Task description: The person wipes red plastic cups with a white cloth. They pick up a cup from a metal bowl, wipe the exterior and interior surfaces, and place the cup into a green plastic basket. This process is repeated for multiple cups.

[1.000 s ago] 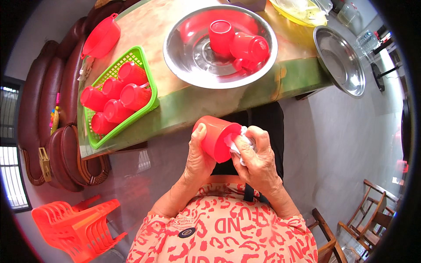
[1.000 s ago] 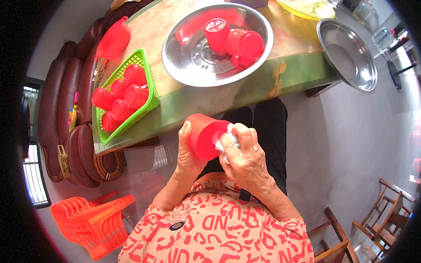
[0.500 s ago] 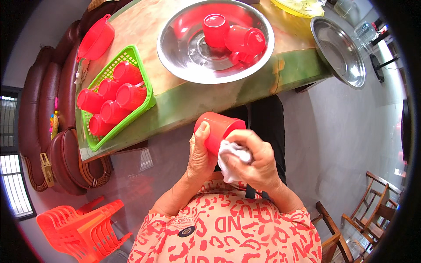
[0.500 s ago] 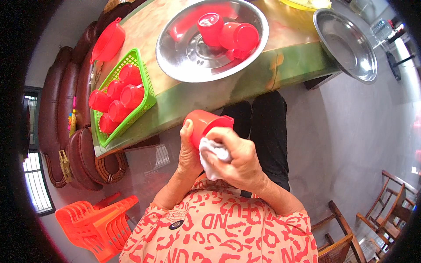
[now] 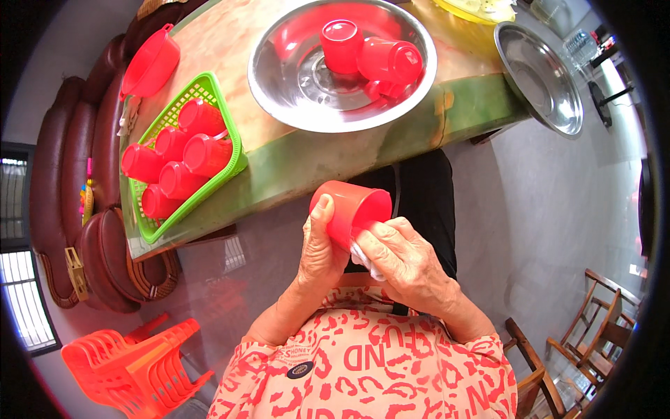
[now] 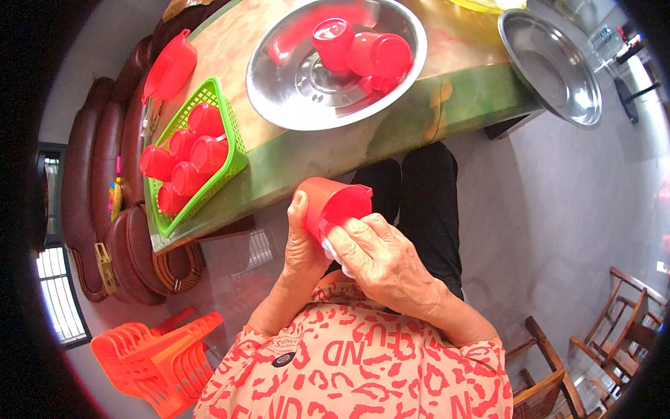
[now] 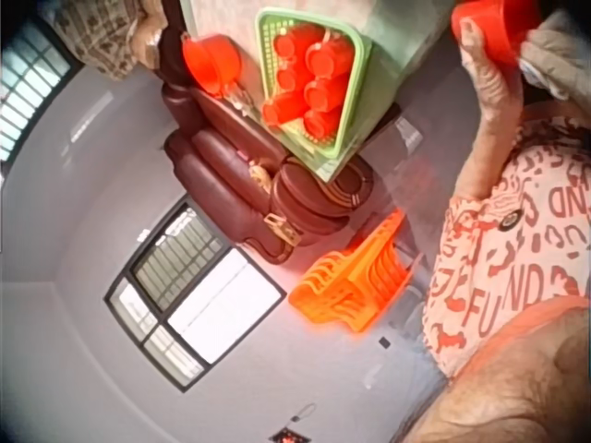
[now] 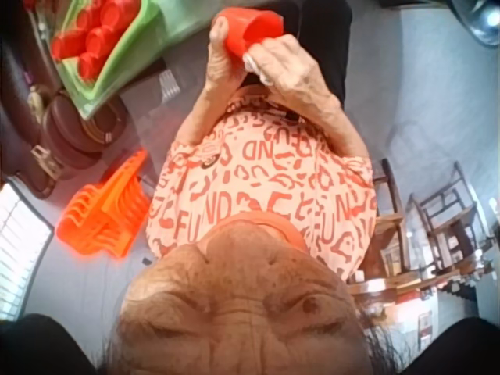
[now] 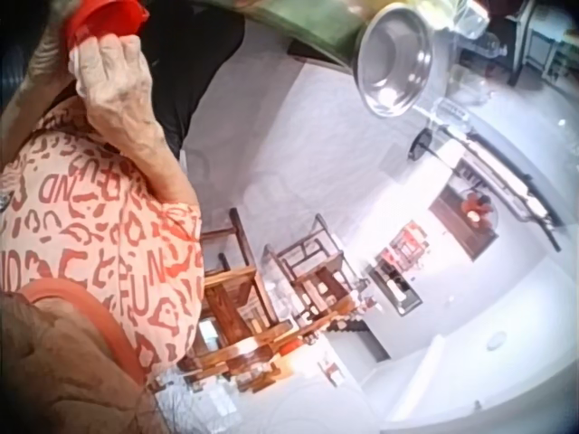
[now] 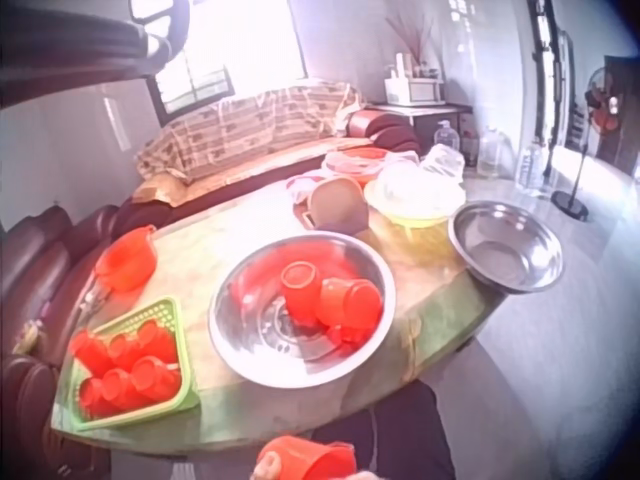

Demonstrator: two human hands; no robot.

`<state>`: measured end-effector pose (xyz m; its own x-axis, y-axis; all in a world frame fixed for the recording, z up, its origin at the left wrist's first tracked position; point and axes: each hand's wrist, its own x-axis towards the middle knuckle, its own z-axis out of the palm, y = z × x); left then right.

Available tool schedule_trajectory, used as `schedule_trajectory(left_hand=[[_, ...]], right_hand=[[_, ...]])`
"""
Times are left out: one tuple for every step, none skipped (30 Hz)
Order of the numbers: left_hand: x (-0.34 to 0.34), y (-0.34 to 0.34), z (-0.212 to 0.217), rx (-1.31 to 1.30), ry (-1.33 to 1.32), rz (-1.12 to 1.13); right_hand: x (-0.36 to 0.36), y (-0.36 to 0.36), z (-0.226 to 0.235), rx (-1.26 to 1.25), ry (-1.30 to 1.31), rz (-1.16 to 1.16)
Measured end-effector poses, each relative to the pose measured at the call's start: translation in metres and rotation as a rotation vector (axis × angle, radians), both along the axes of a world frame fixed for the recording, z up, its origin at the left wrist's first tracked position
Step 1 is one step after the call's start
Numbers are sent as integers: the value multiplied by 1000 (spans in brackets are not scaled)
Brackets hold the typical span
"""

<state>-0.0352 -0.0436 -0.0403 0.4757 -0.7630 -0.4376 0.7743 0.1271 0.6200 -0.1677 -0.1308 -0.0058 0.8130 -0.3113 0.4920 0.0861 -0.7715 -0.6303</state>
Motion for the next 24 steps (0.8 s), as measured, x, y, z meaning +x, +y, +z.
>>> schedule_trajectory(left_hand=[[2,2,-2,-32,4,4],[2,2,-2,-17,-27,-3],[0,3,-2,-3,-59,-11],[-1,4,-2,11,-91,-19],[-2,5,-3,10,-89,-22],[-2,5,-4,10,-88,-25],[-3,6,-4,9,-86,-27],[-3,6,-4,18,-85,-37],[-3,6,-3,27,-83,-46],[-3,6,-1,36,-81,-55],[-6,2,3,-9,-71,6],[-6,1,5,-15,-93,8],[-6,0,6,-21,-115,10],[-6,-1,7,-28,-136,12],[-4,3,1,10,-158,-38],[-1,4,2,4,-163,-34],[0,3,4,-2,-165,-32],[2,1,4,-7,-168,-29],[1,-3,3,-9,-201,18],[0,-3,0,2,-212,38],[0,-2,-5,13,-223,57],[0,-1,-8,25,-235,76],[-1,0,-10,30,-262,72],[-3,0,-10,35,-290,67]], right_hand=[[-2,-2,0,-14,17,2],[-4,-3,1,-29,38,0],[-5,-5,2,50,50,33],[-4,-7,3,116,51,61],[-1,-8,5,182,47,90],[2,-9,8,249,43,120],[5,-8,13,333,-3,81],[6,-6,14,502,19,53],[7,-4,15,671,40,26],[9,-1,16,840,62,-2],[11,1,17,1107,108,-27],[13,2,26,1297,86,-95],[14,3,23,1221,67,-103],[14,4,19,1144,49,-111],[13,3,17,885,-2,-85],[11,1,14,626,-51,-59],[10,-1,11,430,-57,-28],[8,-1,7,334,-76,-37],[7,-1,3,238,-95,-45],[5,-1,1,141,-117,-49],[3,0,0,128,-99,-60],[2,1,0,162,-80,-63],[1,2,0,196,-59,-71],[0,2,0,230,-38,-80]])
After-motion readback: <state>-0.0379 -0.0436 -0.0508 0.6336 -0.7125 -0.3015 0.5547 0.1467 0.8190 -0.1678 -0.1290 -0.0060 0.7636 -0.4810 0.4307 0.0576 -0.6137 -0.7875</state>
